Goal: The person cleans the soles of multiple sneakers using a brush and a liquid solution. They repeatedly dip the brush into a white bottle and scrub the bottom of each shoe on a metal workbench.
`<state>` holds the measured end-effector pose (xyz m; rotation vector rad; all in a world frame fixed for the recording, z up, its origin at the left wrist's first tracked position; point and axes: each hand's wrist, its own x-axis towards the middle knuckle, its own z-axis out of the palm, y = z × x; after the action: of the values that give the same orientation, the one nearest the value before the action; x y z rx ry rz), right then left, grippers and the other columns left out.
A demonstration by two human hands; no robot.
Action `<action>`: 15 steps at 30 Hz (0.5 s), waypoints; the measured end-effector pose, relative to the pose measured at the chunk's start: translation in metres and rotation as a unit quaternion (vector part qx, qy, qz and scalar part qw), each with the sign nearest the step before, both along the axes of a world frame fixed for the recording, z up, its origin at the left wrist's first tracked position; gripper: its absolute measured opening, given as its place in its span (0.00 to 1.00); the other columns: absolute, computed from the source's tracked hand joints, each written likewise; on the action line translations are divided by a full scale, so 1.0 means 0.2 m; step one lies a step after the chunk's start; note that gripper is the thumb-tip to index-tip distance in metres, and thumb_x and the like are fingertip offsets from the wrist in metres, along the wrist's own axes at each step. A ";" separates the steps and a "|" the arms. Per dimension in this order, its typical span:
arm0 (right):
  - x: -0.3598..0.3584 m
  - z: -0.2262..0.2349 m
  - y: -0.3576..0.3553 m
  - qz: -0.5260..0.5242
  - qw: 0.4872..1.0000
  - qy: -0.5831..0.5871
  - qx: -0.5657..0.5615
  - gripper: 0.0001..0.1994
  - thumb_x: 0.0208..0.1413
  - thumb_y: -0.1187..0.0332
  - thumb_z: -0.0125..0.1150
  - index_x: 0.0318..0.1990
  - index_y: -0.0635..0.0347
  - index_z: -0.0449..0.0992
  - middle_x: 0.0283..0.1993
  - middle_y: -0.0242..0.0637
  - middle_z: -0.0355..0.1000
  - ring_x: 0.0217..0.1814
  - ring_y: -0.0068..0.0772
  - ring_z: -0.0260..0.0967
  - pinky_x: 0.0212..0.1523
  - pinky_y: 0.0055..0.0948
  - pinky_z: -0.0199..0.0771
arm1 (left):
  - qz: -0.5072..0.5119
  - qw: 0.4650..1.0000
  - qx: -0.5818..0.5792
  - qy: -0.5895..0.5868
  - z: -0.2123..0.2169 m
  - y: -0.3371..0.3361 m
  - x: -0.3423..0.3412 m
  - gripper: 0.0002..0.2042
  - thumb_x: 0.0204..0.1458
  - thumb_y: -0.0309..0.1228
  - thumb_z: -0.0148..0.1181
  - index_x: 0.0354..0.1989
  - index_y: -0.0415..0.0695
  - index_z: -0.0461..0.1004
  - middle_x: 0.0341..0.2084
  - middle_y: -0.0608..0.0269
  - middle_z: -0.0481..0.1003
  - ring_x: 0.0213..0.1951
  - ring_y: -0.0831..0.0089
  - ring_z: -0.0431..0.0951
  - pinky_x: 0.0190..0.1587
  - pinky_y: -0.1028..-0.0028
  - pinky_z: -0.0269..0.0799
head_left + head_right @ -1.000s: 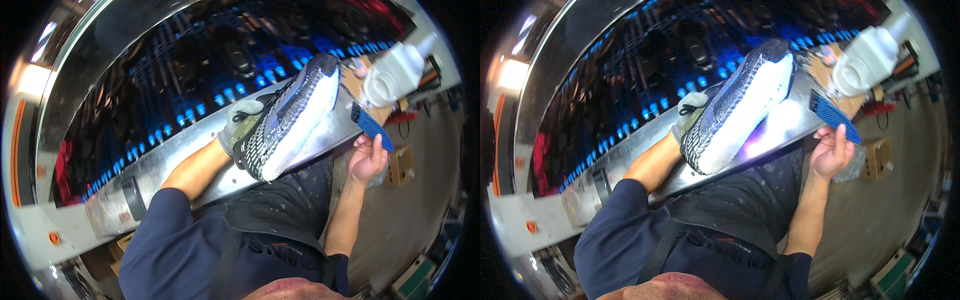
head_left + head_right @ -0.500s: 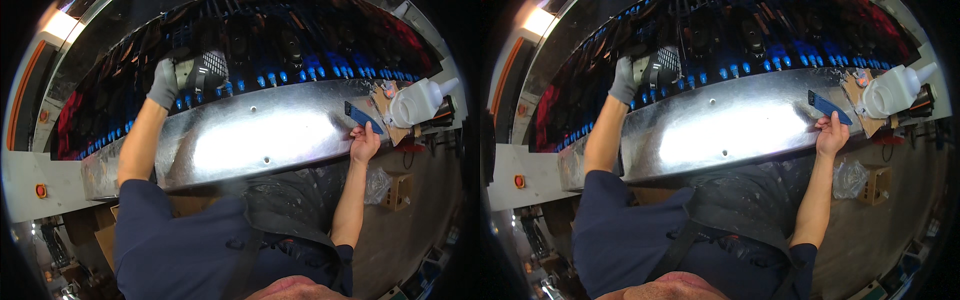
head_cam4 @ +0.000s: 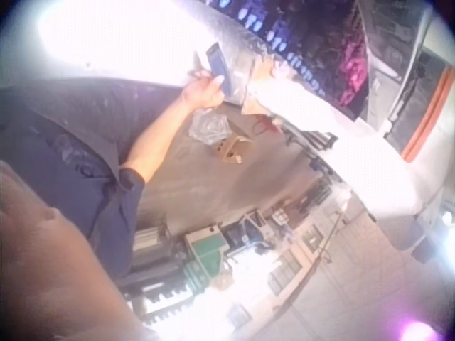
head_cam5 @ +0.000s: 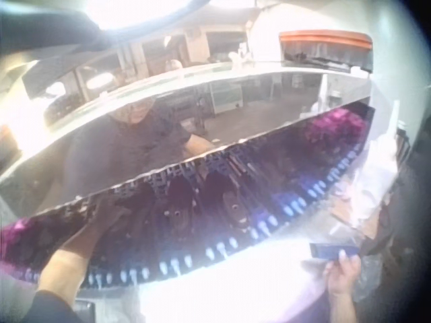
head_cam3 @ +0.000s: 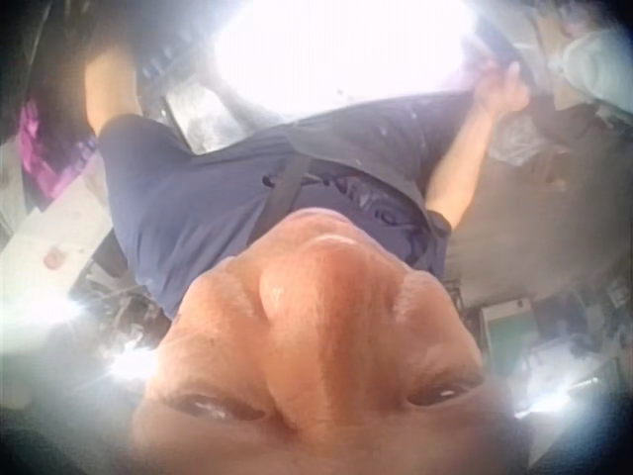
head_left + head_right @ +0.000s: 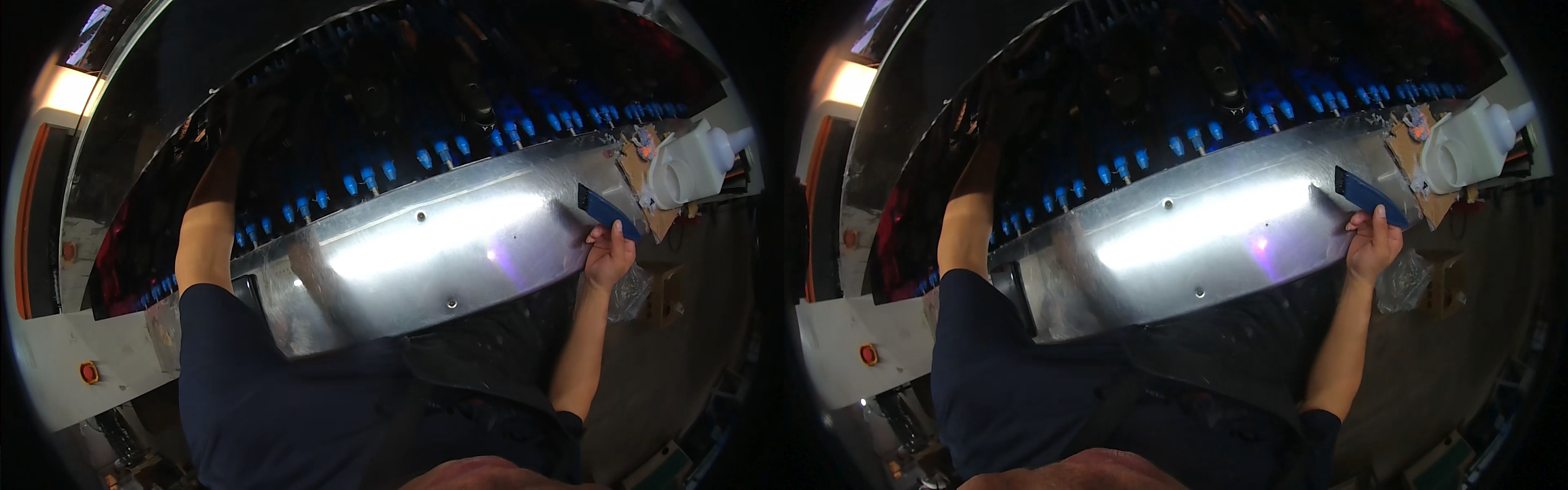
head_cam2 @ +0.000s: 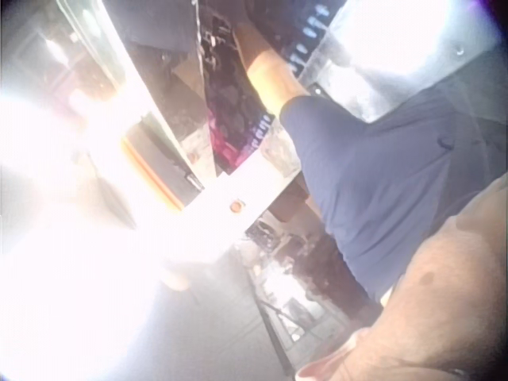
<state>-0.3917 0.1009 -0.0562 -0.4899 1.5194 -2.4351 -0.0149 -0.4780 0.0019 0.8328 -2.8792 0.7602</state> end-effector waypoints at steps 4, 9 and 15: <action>-0.02 0.00 0.04 0.008 1.000 0.011 0.013 0.08 0.68 0.70 0.59 0.43 0.68 0.77 0.32 0.41 0.78 0.27 0.30 0.74 0.28 0.29 0.74 | 0.013 0.998 0.049 -0.022 0.17 0.21 -0.10 0.17 0.63 0.47 0.58 0.55 0.55 0.81 0.62 0.58 0.73 0.66 0.56 0.69 0.71 0.49 0.58; -0.03 -0.01 0.02 0.018 1.000 -0.003 -0.001 0.08 0.68 0.70 0.59 0.43 0.67 0.77 0.32 0.41 0.78 0.28 0.30 0.75 0.28 0.29 0.75 | 0.045 0.997 0.059 0.004 0.20 0.16 -0.03 0.20 0.64 0.48 0.58 0.59 0.52 0.77 0.63 0.54 0.72 0.66 0.54 0.69 0.71 0.50 0.59; -0.03 -0.03 -0.02 0.020 0.999 -0.019 -0.031 0.08 0.68 0.70 0.59 0.42 0.67 0.78 0.30 0.41 0.78 0.27 0.30 0.75 0.28 0.29 0.75 | 0.030 0.987 0.057 0.144 0.21 0.31 -0.15 0.25 0.65 0.49 0.57 0.65 0.48 0.72 0.64 0.50 0.70 0.66 0.52 0.69 0.71 0.52 0.61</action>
<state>-0.3986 0.0970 -0.0613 -0.4783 1.4088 -2.4541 -0.0451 -0.4153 0.0443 0.9570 -2.6688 0.4378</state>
